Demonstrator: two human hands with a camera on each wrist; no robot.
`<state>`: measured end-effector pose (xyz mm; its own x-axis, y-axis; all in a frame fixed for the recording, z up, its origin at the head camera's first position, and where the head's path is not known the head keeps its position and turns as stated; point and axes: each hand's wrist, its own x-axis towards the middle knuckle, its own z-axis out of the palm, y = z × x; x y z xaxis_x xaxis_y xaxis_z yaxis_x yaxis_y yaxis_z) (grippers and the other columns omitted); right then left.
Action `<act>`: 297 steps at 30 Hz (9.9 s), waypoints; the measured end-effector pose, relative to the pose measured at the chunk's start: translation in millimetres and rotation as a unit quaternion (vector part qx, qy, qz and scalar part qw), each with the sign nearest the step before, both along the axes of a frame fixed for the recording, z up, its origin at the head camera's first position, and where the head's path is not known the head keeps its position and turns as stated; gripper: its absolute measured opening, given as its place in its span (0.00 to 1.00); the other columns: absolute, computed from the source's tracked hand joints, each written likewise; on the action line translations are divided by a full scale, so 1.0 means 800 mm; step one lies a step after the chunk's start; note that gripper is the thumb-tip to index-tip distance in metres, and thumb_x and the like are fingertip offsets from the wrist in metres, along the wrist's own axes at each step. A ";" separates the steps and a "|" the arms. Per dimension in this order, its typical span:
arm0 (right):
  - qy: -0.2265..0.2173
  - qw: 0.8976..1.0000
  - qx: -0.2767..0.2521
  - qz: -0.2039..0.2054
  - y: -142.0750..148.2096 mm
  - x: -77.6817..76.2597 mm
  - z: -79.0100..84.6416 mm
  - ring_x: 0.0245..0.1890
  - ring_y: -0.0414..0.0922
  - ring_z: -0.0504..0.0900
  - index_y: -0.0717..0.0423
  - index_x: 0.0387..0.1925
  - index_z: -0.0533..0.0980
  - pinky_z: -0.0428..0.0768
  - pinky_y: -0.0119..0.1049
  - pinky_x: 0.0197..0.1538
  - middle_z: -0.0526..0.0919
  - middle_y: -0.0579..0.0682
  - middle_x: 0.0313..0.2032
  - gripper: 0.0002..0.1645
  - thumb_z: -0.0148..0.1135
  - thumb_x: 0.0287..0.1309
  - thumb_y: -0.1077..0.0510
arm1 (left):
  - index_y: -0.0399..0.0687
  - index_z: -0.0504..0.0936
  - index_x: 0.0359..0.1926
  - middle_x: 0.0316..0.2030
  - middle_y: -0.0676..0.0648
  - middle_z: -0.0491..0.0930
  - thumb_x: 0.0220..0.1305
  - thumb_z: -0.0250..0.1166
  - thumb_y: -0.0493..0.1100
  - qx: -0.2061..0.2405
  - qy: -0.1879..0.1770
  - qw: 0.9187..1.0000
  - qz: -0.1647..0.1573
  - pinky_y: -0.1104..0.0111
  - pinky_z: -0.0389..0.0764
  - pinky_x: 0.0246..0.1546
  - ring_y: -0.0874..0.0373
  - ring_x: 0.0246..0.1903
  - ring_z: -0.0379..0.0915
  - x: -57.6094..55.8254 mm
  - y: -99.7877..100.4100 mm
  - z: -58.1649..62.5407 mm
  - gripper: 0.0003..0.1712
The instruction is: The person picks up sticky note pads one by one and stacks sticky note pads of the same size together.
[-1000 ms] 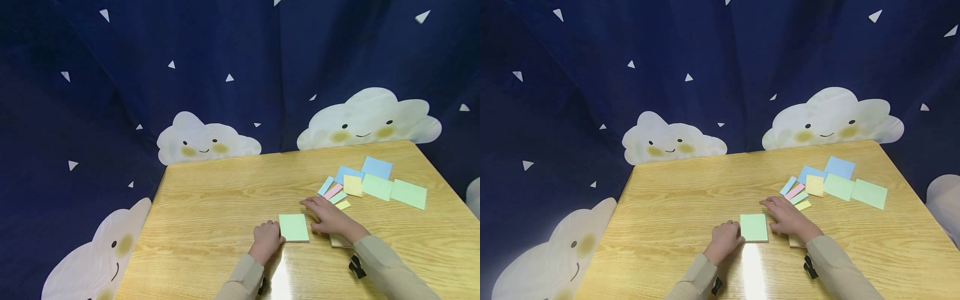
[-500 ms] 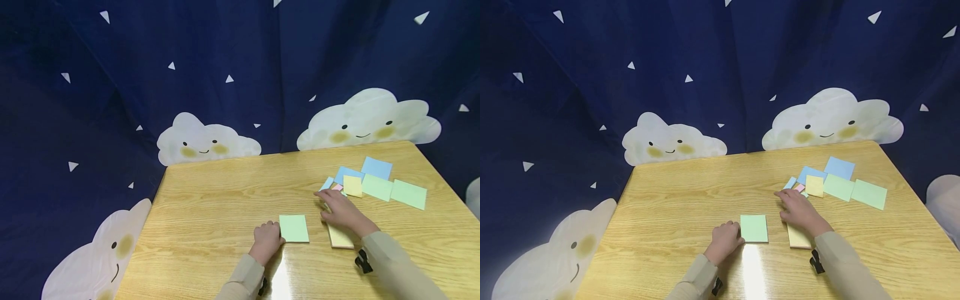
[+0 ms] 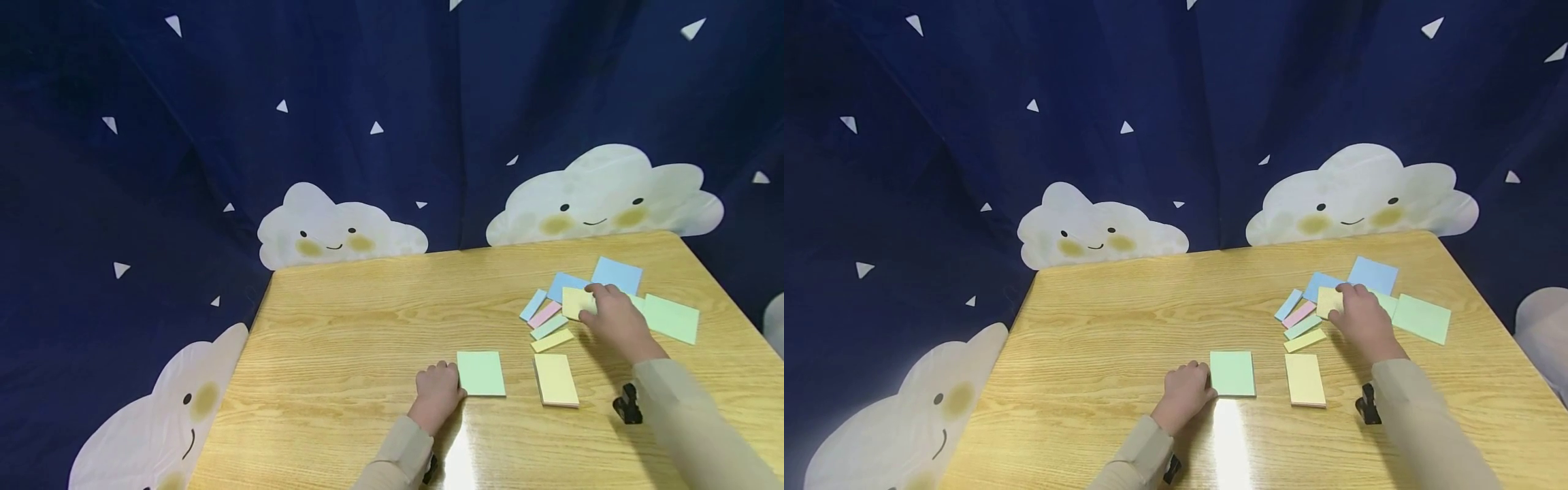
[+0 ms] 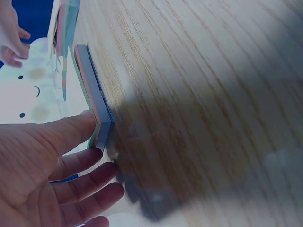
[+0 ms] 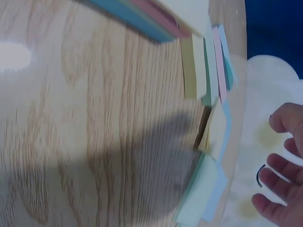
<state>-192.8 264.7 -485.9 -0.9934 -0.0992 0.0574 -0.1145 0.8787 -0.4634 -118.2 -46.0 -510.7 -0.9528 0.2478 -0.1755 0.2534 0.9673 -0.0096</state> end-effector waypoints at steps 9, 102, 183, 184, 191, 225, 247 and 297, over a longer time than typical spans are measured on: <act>-0.029 0.998 -0.007 -0.054 0.026 -0.001 -0.006 0.37 0.67 0.68 0.80 0.51 0.58 0.68 0.56 0.33 0.63 0.75 0.42 0.33 0.54 0.51 0.57 | 0.54 0.75 0.27 0.24 0.53 0.70 0.51 0.63 0.59 -0.005 -0.003 1.000 0.004 0.66 0.70 0.24 0.58 0.25 0.69 -0.001 -0.001 -0.001 0.16; -0.148 0.978 -0.005 -0.145 -0.017 -0.012 -0.052 0.33 0.74 0.63 0.84 0.42 0.54 0.62 0.62 0.33 0.59 0.77 0.34 0.43 0.52 0.52 0.42 | 0.54 0.74 0.27 0.26 0.53 0.69 0.53 0.61 0.61 -0.008 -0.007 1.000 0.000 0.67 0.70 0.23 0.59 0.24 0.68 0.001 -0.005 -0.004 0.17; -0.094 0.993 -0.005 -0.067 -0.022 0.008 -0.013 0.23 0.58 0.66 0.73 0.24 0.63 0.67 0.43 0.22 0.61 0.73 0.29 0.36 0.56 0.52 0.39 | 0.53 0.73 0.26 0.25 0.52 0.67 0.54 0.60 0.60 0.003 -0.006 1.000 -0.003 0.67 0.70 0.23 0.58 0.23 0.67 0.000 -0.007 -0.006 0.17; -0.095 0.993 -0.005 -0.069 -0.022 0.009 -0.013 0.23 0.58 0.67 0.73 0.24 0.63 0.68 0.43 0.22 0.61 0.73 0.29 0.36 0.56 0.52 0.39 | 0.53 0.73 0.26 0.25 0.52 0.67 0.54 0.61 0.60 0.006 -0.003 1.000 -0.004 0.67 0.70 0.23 0.58 0.23 0.67 0.000 -0.008 -0.006 0.17; -0.094 0.993 0.008 -0.073 -0.019 0.019 -0.012 0.24 0.63 0.68 0.75 0.22 0.63 0.69 0.48 0.24 0.61 0.73 0.27 0.36 0.56 0.52 0.41 | 0.53 0.72 0.24 0.23 0.52 0.66 0.52 0.62 0.59 0.019 0.012 1.000 -0.013 0.67 0.68 0.21 0.58 0.21 0.67 0.001 -0.008 -0.006 0.17; -0.116 0.987 0.045 -0.098 -0.024 0.066 0.023 0.28 0.65 0.68 0.75 0.21 0.65 0.69 0.50 0.25 0.63 0.74 0.26 0.33 0.55 0.51 0.43 | 0.53 0.72 0.26 0.26 0.52 0.69 0.54 0.61 0.59 0.010 -0.006 1.000 -0.003 0.66 0.70 0.24 0.58 0.24 0.68 0.000 -0.006 -0.009 0.17; -0.126 0.989 0.036 -0.070 -0.053 0.084 0.024 0.23 0.58 0.69 0.72 0.20 0.66 0.71 0.49 0.25 0.63 0.75 0.29 0.33 0.54 0.54 0.42 | 0.54 0.73 0.27 0.26 0.53 0.68 0.54 0.61 0.59 0.003 -0.004 1.000 -0.001 0.66 0.70 0.25 0.58 0.25 0.68 0.002 -0.006 -0.007 0.16; -0.166 0.982 0.006 -0.085 -0.108 0.091 -0.009 0.31 0.67 0.71 0.88 0.41 0.54 0.73 0.52 0.30 0.64 0.80 0.35 0.43 0.56 0.53 0.47 | 0.53 0.73 0.25 0.23 0.53 0.66 0.54 0.61 0.59 0.000 0.008 1.000 -0.014 0.68 0.69 0.21 0.59 0.21 0.67 0.006 -0.005 0.001 0.16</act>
<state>-120.0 178.5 -493.1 -0.9595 0.0718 -0.2724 0.1904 0.8779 -0.4393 -113.2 -50.4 -509.9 -0.9480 0.2753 -0.1598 0.2811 0.9596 -0.0139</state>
